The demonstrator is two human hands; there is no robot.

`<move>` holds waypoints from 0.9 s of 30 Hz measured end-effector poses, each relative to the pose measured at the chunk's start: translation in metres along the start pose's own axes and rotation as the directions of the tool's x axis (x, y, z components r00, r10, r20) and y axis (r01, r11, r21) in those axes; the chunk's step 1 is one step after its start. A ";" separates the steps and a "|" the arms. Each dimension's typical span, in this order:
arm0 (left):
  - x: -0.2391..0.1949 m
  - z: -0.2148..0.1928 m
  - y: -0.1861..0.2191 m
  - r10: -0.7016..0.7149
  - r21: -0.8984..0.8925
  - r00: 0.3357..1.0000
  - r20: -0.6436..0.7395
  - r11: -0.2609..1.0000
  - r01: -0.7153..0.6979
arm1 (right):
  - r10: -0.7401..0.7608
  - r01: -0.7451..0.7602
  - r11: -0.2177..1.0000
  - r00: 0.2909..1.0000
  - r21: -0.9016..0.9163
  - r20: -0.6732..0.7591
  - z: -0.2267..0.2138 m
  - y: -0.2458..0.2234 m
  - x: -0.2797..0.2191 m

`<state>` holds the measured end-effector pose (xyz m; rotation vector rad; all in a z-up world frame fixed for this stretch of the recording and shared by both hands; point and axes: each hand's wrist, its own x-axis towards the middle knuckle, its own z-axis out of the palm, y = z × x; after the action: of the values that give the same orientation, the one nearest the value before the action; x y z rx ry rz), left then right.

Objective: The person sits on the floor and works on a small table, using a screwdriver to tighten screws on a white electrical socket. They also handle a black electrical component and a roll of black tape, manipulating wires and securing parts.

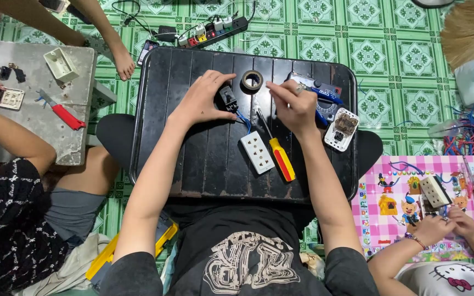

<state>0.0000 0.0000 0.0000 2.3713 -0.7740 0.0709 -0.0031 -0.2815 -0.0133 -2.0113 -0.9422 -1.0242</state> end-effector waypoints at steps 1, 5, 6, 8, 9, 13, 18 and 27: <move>-0.001 0.002 -0.002 0.000 0.001 1.000 0.001 1.000 0.000 | 0.001 -0.001 1.000 1.000 0.000 -0.001 0.000 -0.005 0.002; 0.002 0.010 -0.006 0.026 -0.081 0.997 -0.076 0.996 -0.032 | 0.051 -0.042 0.997 0.987 -0.058 0.152 -0.004 -0.012 0.006; 0.002 0.012 -0.006 0.014 -0.135 0.995 -0.101 0.990 -0.028 | 0.022 0.007 0.992 0.973 -0.128 0.230 -0.006 -0.010 0.006; 0.003 0.014 -0.005 0.022 -0.166 0.992 -0.125 0.985 -0.043 | 0.024 0.010 0.992 0.967 -0.130 0.254 -0.008 -0.008 0.005; 0.004 0.015 -0.006 0.028 -0.199 0.990 -0.140 0.978 -0.056 | 0.035 0.003 0.991 0.960 -0.133 0.278 -0.008 -0.008 0.003; 0.010 0.017 -0.008 0.088 -0.283 0.954 -0.285 0.944 -0.171 | -0.042 0.075 0.989 0.968 -0.124 0.247 -0.004 0.000 0.004; 0.007 0.006 0.009 -0.118 -0.576 0.974 -0.193 0.817 -0.015 | -0.044 0.104 0.972 0.962 -0.211 0.269 -0.008 -0.012 0.009; 0.008 0.042 -0.020 -0.193 -0.913 0.977 -0.087 0.409 -0.001 | -0.011 0.025 0.994 0.991 -0.105 0.133 0.014 -0.001 -0.014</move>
<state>0.0117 -0.0159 -0.0430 1.2852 -0.3878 -0.1602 -0.0055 -0.2738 -0.0313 -2.1858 -0.9952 -0.9788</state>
